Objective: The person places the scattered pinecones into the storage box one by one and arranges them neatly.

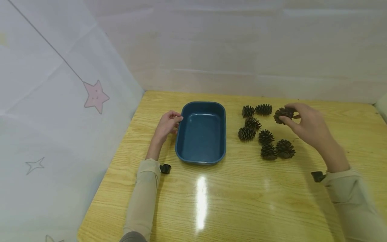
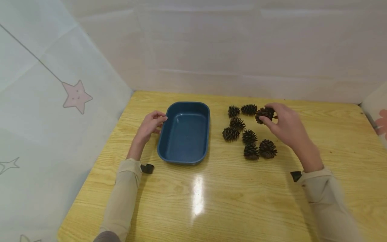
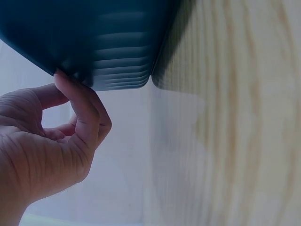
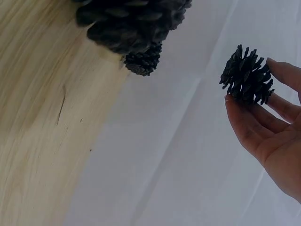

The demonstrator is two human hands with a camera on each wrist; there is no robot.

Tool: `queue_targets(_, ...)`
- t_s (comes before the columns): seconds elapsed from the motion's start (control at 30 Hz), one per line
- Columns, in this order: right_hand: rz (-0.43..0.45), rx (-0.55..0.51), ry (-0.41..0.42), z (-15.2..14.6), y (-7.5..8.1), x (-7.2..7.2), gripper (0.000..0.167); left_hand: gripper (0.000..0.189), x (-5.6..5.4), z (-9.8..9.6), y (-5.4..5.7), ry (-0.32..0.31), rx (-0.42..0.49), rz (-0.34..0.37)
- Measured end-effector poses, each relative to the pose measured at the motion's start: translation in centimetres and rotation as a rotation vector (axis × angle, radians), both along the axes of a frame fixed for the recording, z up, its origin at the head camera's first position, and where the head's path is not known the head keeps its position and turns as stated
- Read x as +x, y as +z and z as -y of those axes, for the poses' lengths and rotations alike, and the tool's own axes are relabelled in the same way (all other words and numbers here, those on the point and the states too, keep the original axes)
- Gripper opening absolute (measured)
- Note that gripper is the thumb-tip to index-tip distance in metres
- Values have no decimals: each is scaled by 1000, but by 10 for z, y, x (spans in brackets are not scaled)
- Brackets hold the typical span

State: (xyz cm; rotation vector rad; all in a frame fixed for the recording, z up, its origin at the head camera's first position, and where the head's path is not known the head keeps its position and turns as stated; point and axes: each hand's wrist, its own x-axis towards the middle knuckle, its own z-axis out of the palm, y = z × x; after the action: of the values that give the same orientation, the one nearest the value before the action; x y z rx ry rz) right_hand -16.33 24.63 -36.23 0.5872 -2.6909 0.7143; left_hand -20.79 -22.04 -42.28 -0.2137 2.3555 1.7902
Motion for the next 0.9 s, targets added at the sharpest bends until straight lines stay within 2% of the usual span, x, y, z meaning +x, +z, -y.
queue_targets(0.13, -18, -25, 9, 10, 1, -3, 44, 31, 0, 0, 0, -7, -7, 4)
queue_targets(0.4, 42, -70, -1, 26, 5, -5, 46, 31, 2, 0, 2, -10, -7, -2)
queue_targets(0.63, 15, -90, 24, 43, 7, -8, 44, 28, 2, 1, 2, -7, -6, -4)
queue_targets(0.9, -23, -107, 78, 56, 0, -11, 43, 30, 1, -1, 3, -11, 3, 5)
